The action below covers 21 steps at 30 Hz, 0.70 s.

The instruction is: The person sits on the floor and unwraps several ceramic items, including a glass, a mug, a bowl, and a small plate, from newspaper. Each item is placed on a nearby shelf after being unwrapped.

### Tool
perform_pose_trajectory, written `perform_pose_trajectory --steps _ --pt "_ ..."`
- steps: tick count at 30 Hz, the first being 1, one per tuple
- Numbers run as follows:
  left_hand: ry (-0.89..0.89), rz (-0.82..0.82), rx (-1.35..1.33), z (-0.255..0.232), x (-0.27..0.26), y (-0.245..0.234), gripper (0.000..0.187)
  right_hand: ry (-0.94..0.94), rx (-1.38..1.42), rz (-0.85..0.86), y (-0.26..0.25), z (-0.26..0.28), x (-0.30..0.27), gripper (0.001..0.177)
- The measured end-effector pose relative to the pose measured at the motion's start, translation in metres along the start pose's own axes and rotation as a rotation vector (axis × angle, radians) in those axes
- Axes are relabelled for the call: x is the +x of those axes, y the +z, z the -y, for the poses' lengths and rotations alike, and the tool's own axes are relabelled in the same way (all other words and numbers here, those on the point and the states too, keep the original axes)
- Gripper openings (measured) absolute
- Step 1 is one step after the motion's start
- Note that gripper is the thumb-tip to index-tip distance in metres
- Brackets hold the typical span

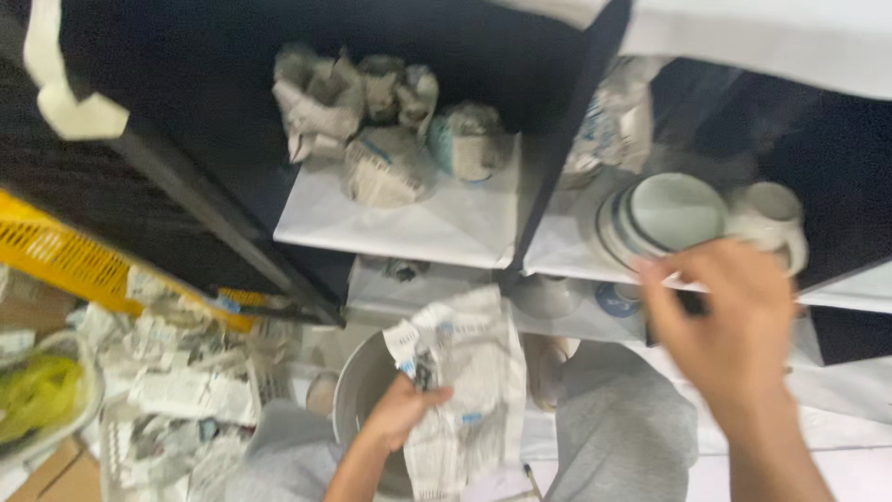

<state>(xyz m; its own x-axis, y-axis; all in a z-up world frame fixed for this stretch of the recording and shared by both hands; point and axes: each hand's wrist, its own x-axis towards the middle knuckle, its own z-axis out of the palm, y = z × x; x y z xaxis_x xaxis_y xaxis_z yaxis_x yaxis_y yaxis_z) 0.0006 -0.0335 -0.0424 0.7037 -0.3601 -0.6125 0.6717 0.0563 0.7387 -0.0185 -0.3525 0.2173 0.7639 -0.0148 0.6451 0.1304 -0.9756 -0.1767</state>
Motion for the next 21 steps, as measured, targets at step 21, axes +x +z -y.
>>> perform_pose_trajectory --steps 21 --pt "0.218 -0.019 -0.215 -0.063 -0.031 -0.063 0.048 0.589 1.391 0.809 0.239 0.055 -0.105 0.024"
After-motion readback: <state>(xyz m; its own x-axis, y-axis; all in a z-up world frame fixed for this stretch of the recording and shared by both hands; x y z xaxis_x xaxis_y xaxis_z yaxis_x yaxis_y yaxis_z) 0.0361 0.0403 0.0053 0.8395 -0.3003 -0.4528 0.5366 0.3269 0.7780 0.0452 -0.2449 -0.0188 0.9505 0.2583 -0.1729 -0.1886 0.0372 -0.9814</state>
